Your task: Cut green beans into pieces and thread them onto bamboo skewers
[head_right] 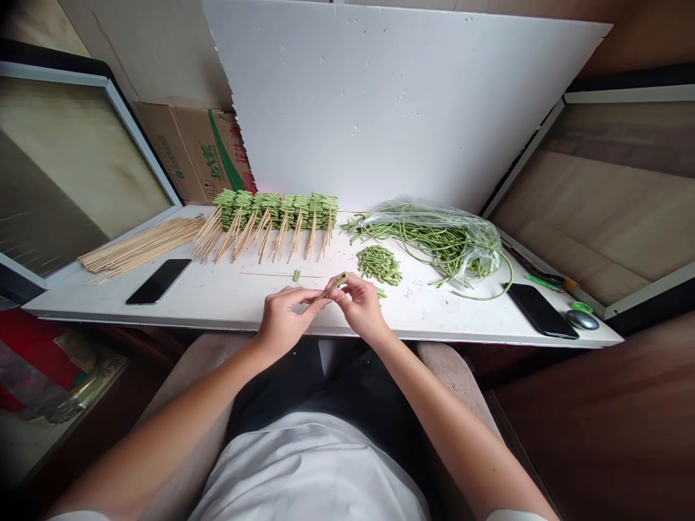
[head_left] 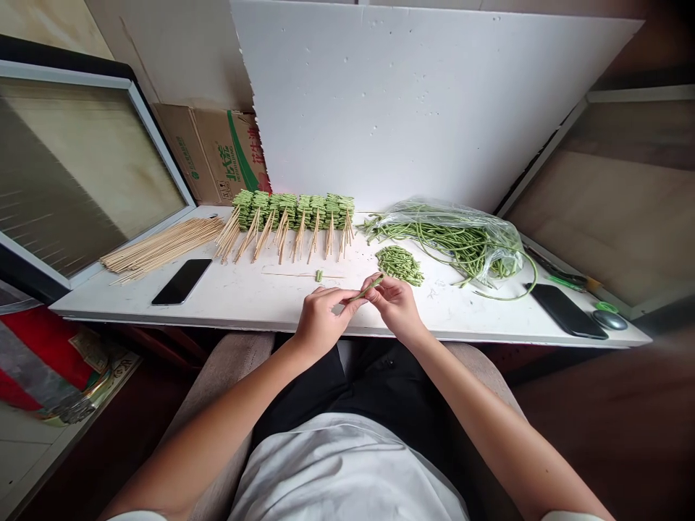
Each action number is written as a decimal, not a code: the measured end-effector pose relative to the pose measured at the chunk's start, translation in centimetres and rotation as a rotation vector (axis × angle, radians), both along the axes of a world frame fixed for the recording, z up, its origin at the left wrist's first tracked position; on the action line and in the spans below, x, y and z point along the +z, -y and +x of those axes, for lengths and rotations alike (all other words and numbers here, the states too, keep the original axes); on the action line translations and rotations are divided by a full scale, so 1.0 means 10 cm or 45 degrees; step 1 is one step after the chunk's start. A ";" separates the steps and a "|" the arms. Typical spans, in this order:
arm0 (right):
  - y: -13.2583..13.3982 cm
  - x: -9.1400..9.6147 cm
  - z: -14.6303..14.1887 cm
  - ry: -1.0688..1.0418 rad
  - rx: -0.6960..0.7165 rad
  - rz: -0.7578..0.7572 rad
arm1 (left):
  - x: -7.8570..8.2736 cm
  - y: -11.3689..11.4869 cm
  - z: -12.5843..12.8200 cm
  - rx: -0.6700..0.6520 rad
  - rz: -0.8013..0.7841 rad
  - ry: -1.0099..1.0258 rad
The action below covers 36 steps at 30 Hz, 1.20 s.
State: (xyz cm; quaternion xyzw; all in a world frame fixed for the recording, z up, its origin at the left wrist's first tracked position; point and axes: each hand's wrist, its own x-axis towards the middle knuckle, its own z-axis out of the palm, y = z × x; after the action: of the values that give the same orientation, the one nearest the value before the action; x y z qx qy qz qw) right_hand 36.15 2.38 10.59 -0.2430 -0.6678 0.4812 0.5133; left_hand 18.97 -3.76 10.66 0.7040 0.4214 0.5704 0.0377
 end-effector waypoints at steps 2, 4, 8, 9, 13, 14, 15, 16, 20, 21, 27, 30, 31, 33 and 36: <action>0.01 0.01 0.00 -0.011 0.032 -0.002 | 0.00 -0.01 -0.01 -0.021 0.029 -0.052; 0.02 0.03 0.01 -0.005 0.051 0.008 | 0.00 -0.02 -0.03 -0.043 0.043 -0.090; 0.04 0.04 0.01 0.031 0.085 0.048 | 0.00 -0.03 -0.06 -0.069 0.064 -0.156; 0.04 0.05 0.01 0.033 0.101 0.053 | -0.01 -0.03 -0.06 -0.074 0.060 -0.173; 0.06 0.05 0.00 0.018 0.148 0.015 | 0.01 -0.02 -0.06 -0.121 -0.021 -0.177; 0.07 0.05 0.00 0.010 0.155 -0.010 | 0.02 -0.01 -0.06 -0.141 -0.046 -0.153; 0.08 0.05 0.00 0.000 0.164 -0.036 | 0.03 -0.01 -0.05 -0.166 -0.075 -0.123; 0.09 0.06 -0.01 -0.013 0.178 -0.063 | 0.04 0.00 -0.05 -0.192 -0.110 -0.084; 0.13 0.07 -0.02 -0.097 0.294 -0.175 | 0.10 0.02 -0.04 -0.345 -0.336 0.129; 0.14 0.07 -0.03 -0.117 0.319 -0.196 | 0.11 0.03 -0.04 -0.385 -0.400 0.176; 0.15 0.03 -0.07 -0.150 0.394 -0.264 | 0.12 0.01 -0.04 -0.566 -0.622 0.379; 0.02 0.02 -0.01 -0.254 0.245 -0.315 | 0.09 -0.03 -0.06 -0.679 -0.732 0.520; -0.05 0.03 0.05 -0.319 0.154 -0.321 | 0.08 -0.05 -0.07 -0.715 -0.780 0.570; -0.22 0.06 0.21 -0.372 0.017 -0.325 | 0.03 -0.10 -0.11 -0.759 -0.879 0.667; -0.47 0.14 0.48 -0.296 -0.212 -0.244 | -0.06 -0.19 -0.17 -0.741 -1.005 0.774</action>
State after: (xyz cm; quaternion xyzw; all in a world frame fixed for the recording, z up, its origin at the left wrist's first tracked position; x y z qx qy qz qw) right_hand 40.96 7.05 11.95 -0.2880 -0.5327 0.5233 0.5996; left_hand 17.31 -1.87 10.04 0.5280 0.3617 0.5127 0.5723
